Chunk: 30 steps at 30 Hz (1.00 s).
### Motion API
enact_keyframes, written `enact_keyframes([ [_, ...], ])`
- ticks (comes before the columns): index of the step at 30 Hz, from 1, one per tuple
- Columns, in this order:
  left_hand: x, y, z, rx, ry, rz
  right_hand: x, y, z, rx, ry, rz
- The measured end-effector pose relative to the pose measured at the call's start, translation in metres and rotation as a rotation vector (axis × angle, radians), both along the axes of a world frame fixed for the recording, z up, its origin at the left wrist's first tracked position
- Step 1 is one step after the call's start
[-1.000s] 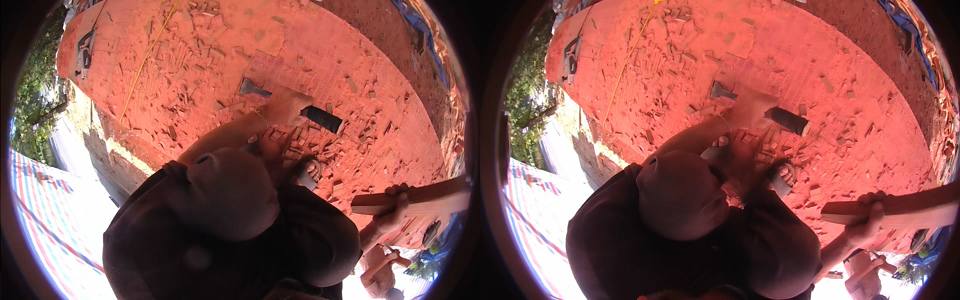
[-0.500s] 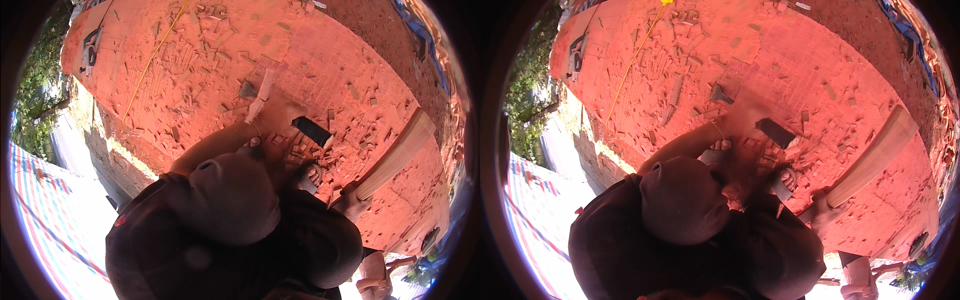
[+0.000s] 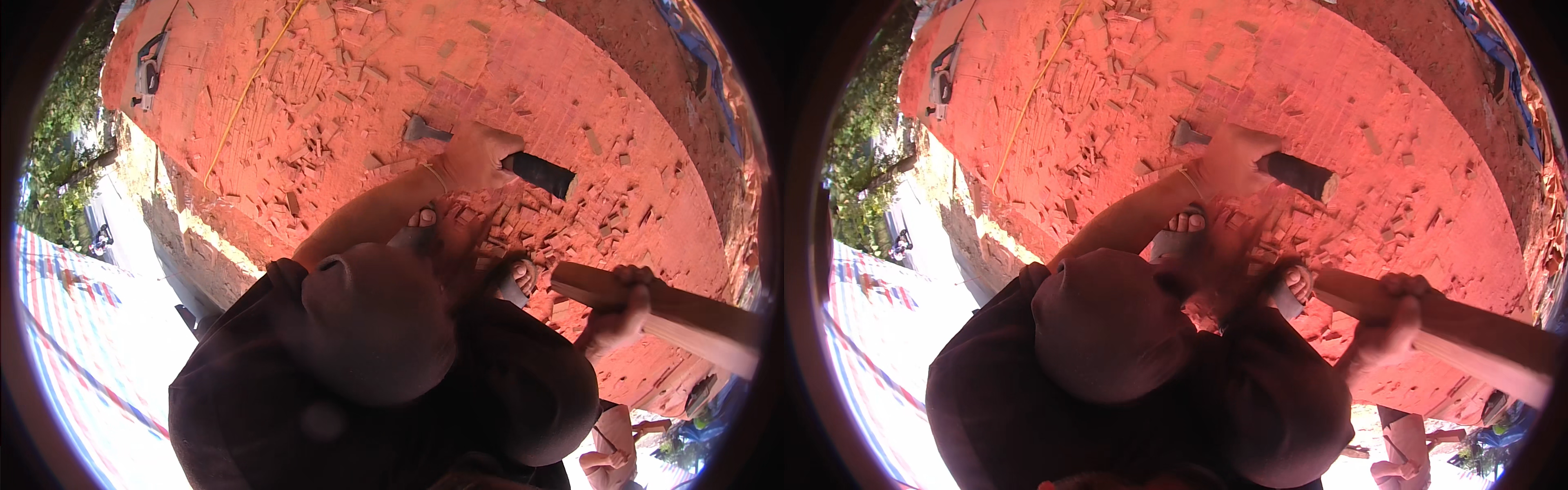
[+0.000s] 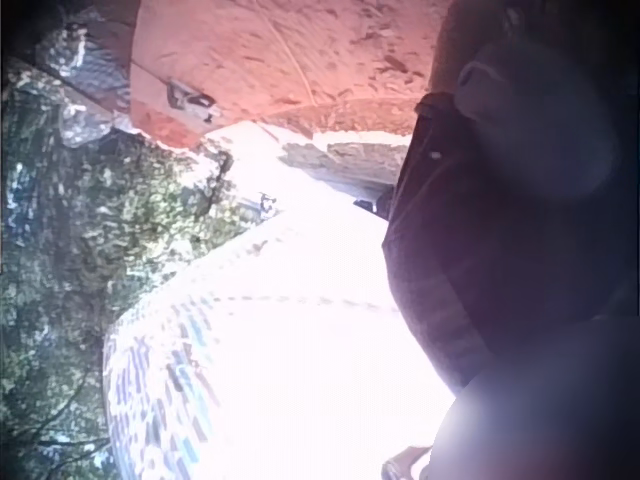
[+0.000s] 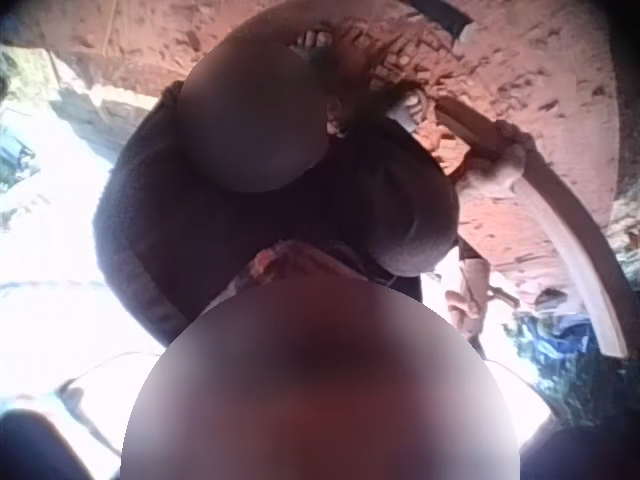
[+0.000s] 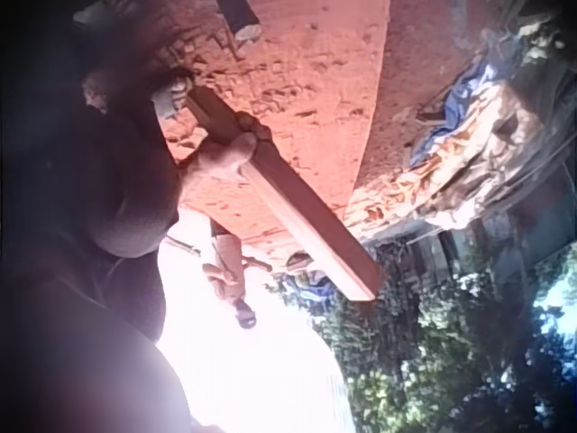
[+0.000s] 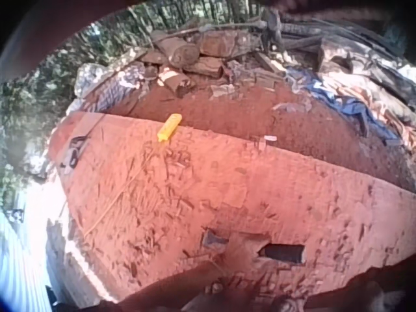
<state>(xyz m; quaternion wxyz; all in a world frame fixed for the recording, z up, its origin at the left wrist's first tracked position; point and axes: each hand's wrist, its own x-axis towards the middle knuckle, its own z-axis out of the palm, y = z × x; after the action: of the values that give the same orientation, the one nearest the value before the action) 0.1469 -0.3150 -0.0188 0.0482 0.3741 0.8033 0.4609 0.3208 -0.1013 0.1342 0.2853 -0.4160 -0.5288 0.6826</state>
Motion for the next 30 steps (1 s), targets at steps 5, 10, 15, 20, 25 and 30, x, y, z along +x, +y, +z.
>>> enact_keyframes([
  [5,-0.011,-0.004,0.003,0.016,0.059,0.032,0.048,-0.018,-0.084,0.244,-0.498,0.661],
  [10,-0.008,-0.001,-0.001,-0.076,0.048,-0.004,0.017,0.05,0.017,0.292,-0.127,0.306],
  [15,-0.007,-0.002,-0.008,-0.05,0.03,0.005,-0.058,0.01,0.061,0.011,0.356,0.08],
  [20,-0.011,-0.006,-0.005,-0.089,0.095,-0.048,0.034,-0.035,-0.076,0.239,-0.527,0.634],
  [25,0.002,-0.014,-0.002,-0.126,0.082,0.015,0.111,0.032,-0.094,0.058,-0.415,0.351],
  [30,-0.009,-0.01,-0.012,-0.103,0.035,0.033,0.023,0.07,0.032,0.05,-0.011,-0.067],
])
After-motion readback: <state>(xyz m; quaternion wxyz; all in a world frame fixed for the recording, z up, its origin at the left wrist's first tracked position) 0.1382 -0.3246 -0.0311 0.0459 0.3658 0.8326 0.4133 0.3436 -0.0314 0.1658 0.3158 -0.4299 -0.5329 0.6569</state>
